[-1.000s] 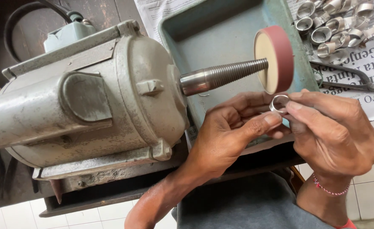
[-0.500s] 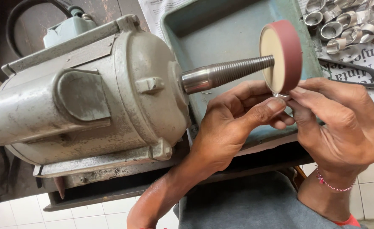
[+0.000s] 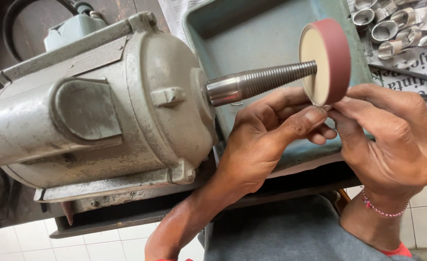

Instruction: Polishing a metal ring using a bench grinder with a polishing wheel

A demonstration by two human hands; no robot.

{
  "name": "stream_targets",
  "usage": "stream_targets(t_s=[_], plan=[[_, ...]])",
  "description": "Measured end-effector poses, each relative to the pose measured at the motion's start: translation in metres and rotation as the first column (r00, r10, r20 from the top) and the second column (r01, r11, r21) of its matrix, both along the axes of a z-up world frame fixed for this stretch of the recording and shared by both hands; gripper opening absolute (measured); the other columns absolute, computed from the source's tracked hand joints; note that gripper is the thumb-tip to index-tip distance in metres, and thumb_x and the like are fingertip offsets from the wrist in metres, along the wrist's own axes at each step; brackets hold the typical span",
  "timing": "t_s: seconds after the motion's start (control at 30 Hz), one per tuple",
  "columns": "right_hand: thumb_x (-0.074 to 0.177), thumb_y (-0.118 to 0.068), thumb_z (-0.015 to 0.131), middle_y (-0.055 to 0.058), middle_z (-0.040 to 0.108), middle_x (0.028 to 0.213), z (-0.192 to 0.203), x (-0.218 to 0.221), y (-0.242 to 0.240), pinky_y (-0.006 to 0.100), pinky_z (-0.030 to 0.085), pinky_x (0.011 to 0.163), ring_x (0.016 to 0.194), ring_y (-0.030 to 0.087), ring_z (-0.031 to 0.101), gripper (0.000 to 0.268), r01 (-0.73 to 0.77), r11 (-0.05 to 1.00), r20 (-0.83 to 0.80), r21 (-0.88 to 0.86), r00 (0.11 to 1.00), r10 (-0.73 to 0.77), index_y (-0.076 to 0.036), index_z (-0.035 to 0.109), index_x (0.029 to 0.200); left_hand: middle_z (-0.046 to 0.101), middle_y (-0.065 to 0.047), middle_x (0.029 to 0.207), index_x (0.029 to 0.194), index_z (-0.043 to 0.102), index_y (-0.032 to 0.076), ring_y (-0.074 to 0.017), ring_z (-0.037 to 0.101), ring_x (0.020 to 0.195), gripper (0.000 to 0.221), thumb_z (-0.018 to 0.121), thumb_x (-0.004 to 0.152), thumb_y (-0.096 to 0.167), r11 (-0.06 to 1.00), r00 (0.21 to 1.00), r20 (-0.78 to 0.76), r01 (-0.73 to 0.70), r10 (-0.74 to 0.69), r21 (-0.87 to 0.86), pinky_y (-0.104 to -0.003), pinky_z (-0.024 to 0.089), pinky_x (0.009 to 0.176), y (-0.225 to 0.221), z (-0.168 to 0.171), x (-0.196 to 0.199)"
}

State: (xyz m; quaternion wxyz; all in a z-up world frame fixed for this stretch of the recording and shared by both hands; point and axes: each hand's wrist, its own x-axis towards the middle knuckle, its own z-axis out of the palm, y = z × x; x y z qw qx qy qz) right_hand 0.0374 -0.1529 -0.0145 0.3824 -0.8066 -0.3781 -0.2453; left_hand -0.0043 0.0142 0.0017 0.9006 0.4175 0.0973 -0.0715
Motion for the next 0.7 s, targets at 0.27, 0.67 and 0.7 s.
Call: stream_targets(t_s=[0.27,0.67,0.7], plan=[[0.115,0.019,0.079,0.042,0.07,0.115,0.001,0.002,0.003,0.055,0.059,0.09,0.101,0.05,0.071,0.011,-0.002,1.0,-0.014,0.0,1.0,0.002,0.018,0.069,0.114,0.071,-0.013,0.113,0.131,0.064,-0.006,-0.0198,0.07,0.094,0.036,0.066,0.103,0.017,1.0,1.0,0.015,0.002,-0.002,-0.015,-0.029,0.061,0.086,0.0,-0.003,0.003],[0.112,0.016,0.081,0.036,0.074,0.112,0.019,0.003,-0.006,0.051,0.06,0.089,0.099,0.043,0.073,0.011,-0.014,0.996,-0.008,-0.087,1.0,0.013,0.016,0.071,0.114,0.07,-0.014,0.106,0.128,0.061,-0.005,-0.0194,0.069,0.091,0.038,0.067,0.1,0.02,0.999,0.999,0.014,0.043,-0.043,0.019,-0.028,0.058,0.082,-0.004,0.005,-0.001],[0.11,0.013,0.081,0.033,0.075,0.109,0.021,0.0,-0.006,0.048,0.06,0.088,0.097,0.04,0.073,0.01,-0.008,0.997,-0.003,-0.082,1.0,0.008,0.014,0.071,0.112,0.069,-0.014,0.103,0.127,0.06,-0.004,-0.0189,0.068,0.091,0.036,0.067,0.1,0.019,0.998,0.999,-0.001,0.045,-0.045,0.052,-0.029,0.059,0.083,-0.006,0.006,-0.004]])
